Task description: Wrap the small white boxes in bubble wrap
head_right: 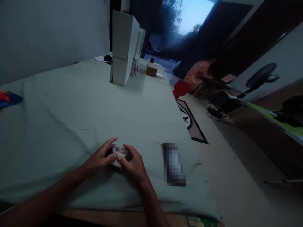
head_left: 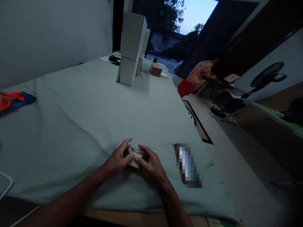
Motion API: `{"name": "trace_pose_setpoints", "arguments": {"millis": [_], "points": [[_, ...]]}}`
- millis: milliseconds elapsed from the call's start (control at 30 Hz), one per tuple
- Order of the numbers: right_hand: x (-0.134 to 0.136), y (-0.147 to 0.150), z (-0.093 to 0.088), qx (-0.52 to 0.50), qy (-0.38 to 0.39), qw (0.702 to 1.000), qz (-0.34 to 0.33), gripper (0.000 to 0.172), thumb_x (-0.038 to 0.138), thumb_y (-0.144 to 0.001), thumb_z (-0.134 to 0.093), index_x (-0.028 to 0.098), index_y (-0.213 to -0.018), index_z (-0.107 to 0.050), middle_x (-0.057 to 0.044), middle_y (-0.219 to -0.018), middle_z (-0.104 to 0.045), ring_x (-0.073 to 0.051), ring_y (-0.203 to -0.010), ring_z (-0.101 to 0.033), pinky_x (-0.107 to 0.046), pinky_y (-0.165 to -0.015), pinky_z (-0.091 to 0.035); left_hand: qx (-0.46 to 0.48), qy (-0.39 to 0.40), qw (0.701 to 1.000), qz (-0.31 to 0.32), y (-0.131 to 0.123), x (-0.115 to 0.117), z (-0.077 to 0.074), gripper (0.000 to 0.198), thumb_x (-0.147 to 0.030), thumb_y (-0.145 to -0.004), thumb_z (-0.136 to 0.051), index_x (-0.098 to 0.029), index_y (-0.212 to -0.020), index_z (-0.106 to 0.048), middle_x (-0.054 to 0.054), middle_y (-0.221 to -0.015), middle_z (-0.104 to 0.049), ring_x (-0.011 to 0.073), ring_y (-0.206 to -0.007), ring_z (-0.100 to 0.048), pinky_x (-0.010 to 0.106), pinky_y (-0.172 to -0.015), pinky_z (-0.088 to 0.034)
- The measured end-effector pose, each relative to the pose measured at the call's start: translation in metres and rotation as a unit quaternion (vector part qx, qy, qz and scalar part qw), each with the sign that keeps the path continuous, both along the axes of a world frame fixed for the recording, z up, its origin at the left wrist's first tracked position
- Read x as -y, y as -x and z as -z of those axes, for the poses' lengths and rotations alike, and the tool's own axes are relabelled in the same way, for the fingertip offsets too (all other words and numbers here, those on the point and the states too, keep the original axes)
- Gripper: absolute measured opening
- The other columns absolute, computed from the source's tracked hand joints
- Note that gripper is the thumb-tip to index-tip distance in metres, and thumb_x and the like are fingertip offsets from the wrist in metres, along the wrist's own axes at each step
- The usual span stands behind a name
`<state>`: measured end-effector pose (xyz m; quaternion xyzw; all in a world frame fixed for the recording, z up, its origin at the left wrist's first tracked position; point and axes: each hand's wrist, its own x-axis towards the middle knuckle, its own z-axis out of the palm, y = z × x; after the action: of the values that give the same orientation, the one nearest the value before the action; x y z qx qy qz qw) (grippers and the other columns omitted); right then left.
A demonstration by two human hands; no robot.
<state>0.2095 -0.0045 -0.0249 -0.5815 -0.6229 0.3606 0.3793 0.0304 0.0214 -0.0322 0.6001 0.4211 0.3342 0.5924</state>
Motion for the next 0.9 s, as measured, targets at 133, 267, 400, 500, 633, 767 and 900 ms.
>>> {"name": "trace_pose_setpoints", "arguments": {"millis": [133, 267, 400, 500, 633, 767, 900], "points": [[-0.001, 0.003, 0.0, -0.022, 0.023, 0.999, 0.011, 0.048, 0.034, -0.073, -0.07, 0.017, -0.117, -0.063, -0.01, -0.11, -0.069, -0.025, -0.1, -0.064, -0.04, -0.089, -0.051, -0.083, -0.092, 0.99, -0.067, 0.001, 0.002, 0.0, 0.061, -0.028, -0.081, -0.058, -0.019, -0.138, -0.041, 0.011, -0.123, -0.057, 0.0246, -0.114, -0.054, 0.04, -0.099, -0.042], [-0.002, 0.002, -0.004, -0.034, 0.036, 0.999, 0.001, 0.045, 0.034, -0.074, -0.068, 0.017, -0.115, -0.062, -0.009, -0.107, -0.069, -0.024, -0.096, -0.064, -0.037, -0.086, -0.051, -0.131, -0.274, 0.949, -0.089, 0.001, 0.007, -0.004, 0.032, -0.023, -0.081, -0.059, -0.019, -0.112, -0.062, 0.009, -0.111, -0.061, 0.025, -0.108, -0.053, 0.041, -0.097, -0.042], [-0.006, 0.0, -0.008, -0.004, 0.031, 0.999, -0.018, 0.033, 0.035, -0.08, -0.062, 0.017, -0.107, -0.065, -0.006, -0.099, -0.07, -0.022, -0.09, -0.064, -0.034, -0.082, -0.05, -0.163, -0.347, 0.922, -0.053, 0.0, 0.008, -0.005, 0.016, -0.021, -0.084, -0.06, -0.02, -0.097, -0.068, 0.008, -0.1, -0.064, 0.0235, -0.098, -0.054, 0.038, -0.089, -0.044], [-0.012, 0.0, -0.008, 0.029, 0.017, 0.999, -0.01, 0.027, 0.037, -0.084, -0.056, 0.018, -0.099, -0.068, -0.006, -0.093, -0.071, -0.021, -0.086, -0.064, -0.032, -0.078, -0.049, -0.175, -0.366, 0.913, -0.047, -0.001, 0.007, -0.003, 0.016, -0.022, -0.087, -0.058, -0.019, -0.098, -0.068, 0.008, -0.098, -0.065, 0.0227, -0.095, -0.054, 0.037, -0.086, -0.044], [-0.02, 0.006, -0.008, 0.044, -0.031, 0.998, 0.012, 0.018, 0.031, -0.083, -0.055, 0.019, -0.085, -0.068, -0.004, -0.085, -0.069, -0.018, -0.081, -0.063, -0.028, -0.074, -0.047, -0.173, -0.384, 0.905, -0.06, -0.002, 0.006, 0.002, 0.016, -0.021, -0.088, -0.057, -0.02, -0.1, -0.068, 0.007, -0.098, -0.064, 0.022, -0.094, -0.054, 0.037, -0.084, -0.045], [-0.02, 0.011, -0.01, 0.041, -0.062, 0.997, 0.027, 0.016, 0.027, -0.084, -0.052, 0.019, -0.077, -0.063, -0.002, -0.076, -0.065, -0.016, -0.075, -0.06, -0.026, -0.07, -0.045, -0.18, -0.391, 0.9, -0.069, -0.002, 0.006, 0.003, 0.014, -0.022, -0.087, -0.059, -0.02, -0.098, -0.067, 0.006, -0.097, -0.063, 0.0218, -0.093, -0.054, 0.037, -0.083, -0.046], [-0.015, 0.013, -0.011, 0.046, -0.097, 0.994, 0.011, 0.014, 0.025, -0.086, -0.051, 0.02, -0.078, -0.062, -0.001, -0.076, -0.063, -0.016, -0.074, -0.06, -0.025, -0.069, -0.045, -0.194, -0.382, 0.901, -0.069, -0.002, 0.006, 0.004, 0.012, -0.024, -0.088, -0.058, -0.02, -0.097, -0.066, 0.006, -0.097, -0.063, 0.0217, -0.093, -0.054, 0.037, -0.083, -0.046]]}}
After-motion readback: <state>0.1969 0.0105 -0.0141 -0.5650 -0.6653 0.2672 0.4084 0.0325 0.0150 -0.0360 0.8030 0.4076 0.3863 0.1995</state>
